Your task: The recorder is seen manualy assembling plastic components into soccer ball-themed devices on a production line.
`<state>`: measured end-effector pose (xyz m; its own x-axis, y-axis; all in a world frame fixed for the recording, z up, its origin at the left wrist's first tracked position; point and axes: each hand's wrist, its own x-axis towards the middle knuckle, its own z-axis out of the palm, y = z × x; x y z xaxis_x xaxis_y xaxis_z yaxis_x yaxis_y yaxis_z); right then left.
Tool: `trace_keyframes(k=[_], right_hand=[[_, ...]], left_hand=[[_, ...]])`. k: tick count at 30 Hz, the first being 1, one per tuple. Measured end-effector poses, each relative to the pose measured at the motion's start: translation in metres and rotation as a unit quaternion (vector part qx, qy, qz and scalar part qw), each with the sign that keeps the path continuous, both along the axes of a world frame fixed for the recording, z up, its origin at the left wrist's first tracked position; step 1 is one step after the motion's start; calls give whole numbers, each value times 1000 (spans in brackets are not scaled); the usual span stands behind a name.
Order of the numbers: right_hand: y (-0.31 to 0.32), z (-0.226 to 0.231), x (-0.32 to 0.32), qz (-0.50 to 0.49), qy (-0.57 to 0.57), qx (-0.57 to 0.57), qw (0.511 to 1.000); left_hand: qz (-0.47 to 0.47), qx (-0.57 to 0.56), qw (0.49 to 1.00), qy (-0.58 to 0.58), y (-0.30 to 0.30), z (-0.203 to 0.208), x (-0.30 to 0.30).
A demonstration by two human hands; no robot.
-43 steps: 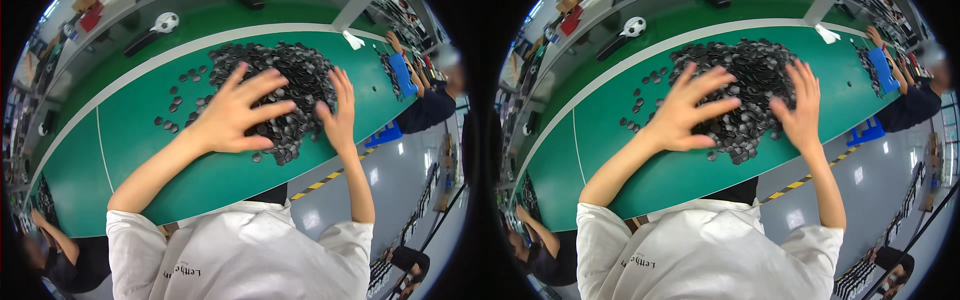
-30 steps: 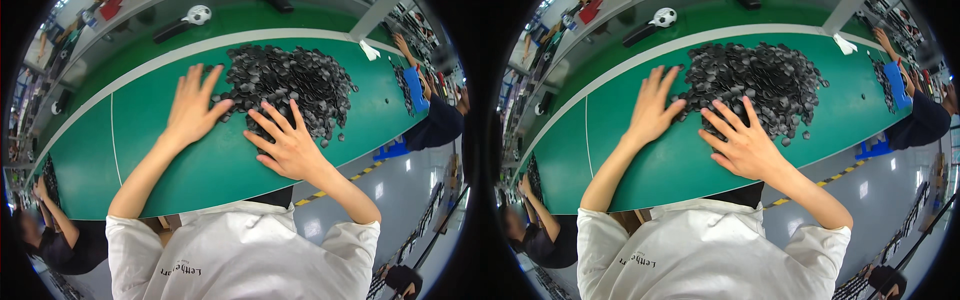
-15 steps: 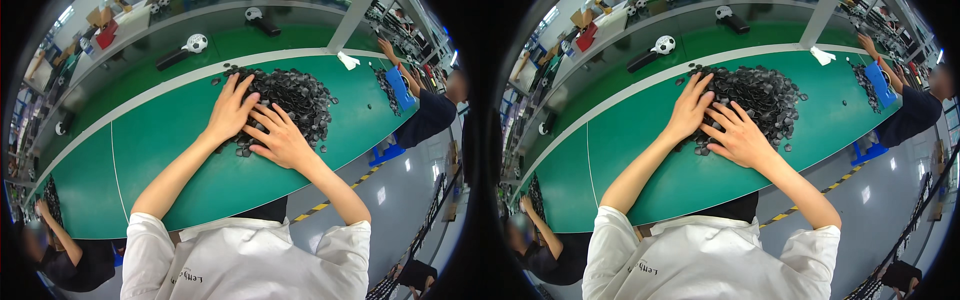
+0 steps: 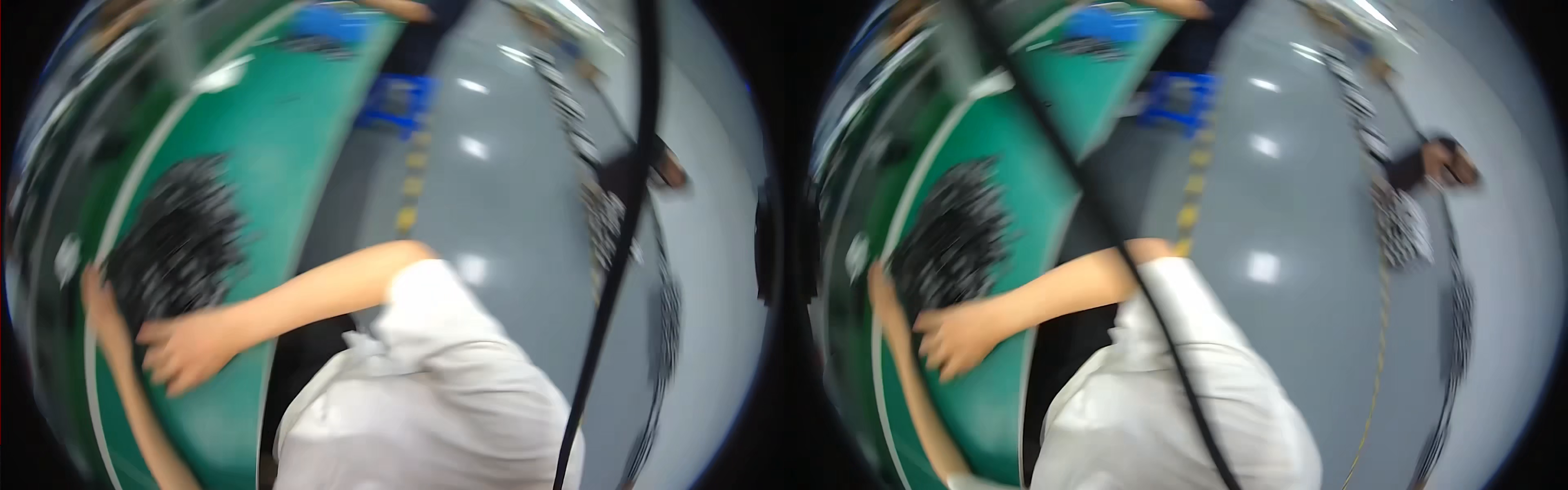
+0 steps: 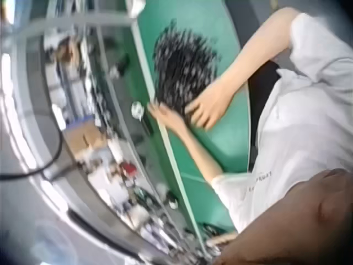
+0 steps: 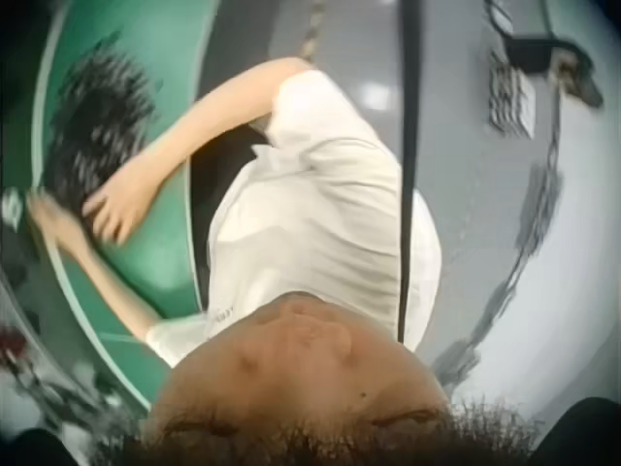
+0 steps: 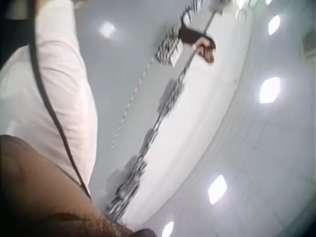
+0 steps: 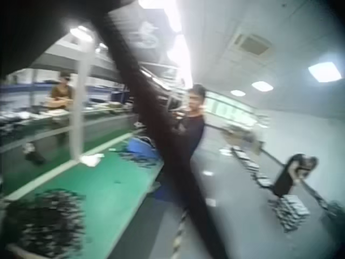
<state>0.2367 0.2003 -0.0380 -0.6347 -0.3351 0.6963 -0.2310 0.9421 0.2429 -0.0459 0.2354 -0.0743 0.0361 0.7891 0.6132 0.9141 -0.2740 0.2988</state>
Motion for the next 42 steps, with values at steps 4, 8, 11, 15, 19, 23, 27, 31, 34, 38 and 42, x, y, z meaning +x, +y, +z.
trace_keyframes(k=[4,8,11,15,19,23,27,31,34,38,42], right_hand=[[18,-35,-14,-5,85,104,991],[13,-28,-4,-91,-39,119,988],[18,-20,-1,-109,-43,101,988],[18,-25,-2,-94,-34,58,993],[13,-22,-4,-181,-64,62,979],[14,-30,-12,-138,29,-12,990],[11,-29,-8,-151,49,-19,987],[11,-31,-8,-149,34,-26,988],[10,-27,-8,-157,61,-19,986],[11,-29,-7,-149,77,-27,985],[9,-25,-5,-155,71,-22,985]], left_hand=[[-91,-80,990,-76,14,-2,17],[-118,-85,988,-60,13,12,35],[-125,-141,974,-125,18,5,29],[-158,-159,969,-109,4,19,58],[-160,-136,974,-83,3,15,45],[-173,-140,971,-89,0,20,44],[-187,-133,971,-61,-7,29,57],[-210,-119,970,-20,-4,23,49],[-196,-132,969,-76,-7,25,50],[-184,-133,970,-82,-10,29,55],[-182,-105,977,-39,-9,25,46]])
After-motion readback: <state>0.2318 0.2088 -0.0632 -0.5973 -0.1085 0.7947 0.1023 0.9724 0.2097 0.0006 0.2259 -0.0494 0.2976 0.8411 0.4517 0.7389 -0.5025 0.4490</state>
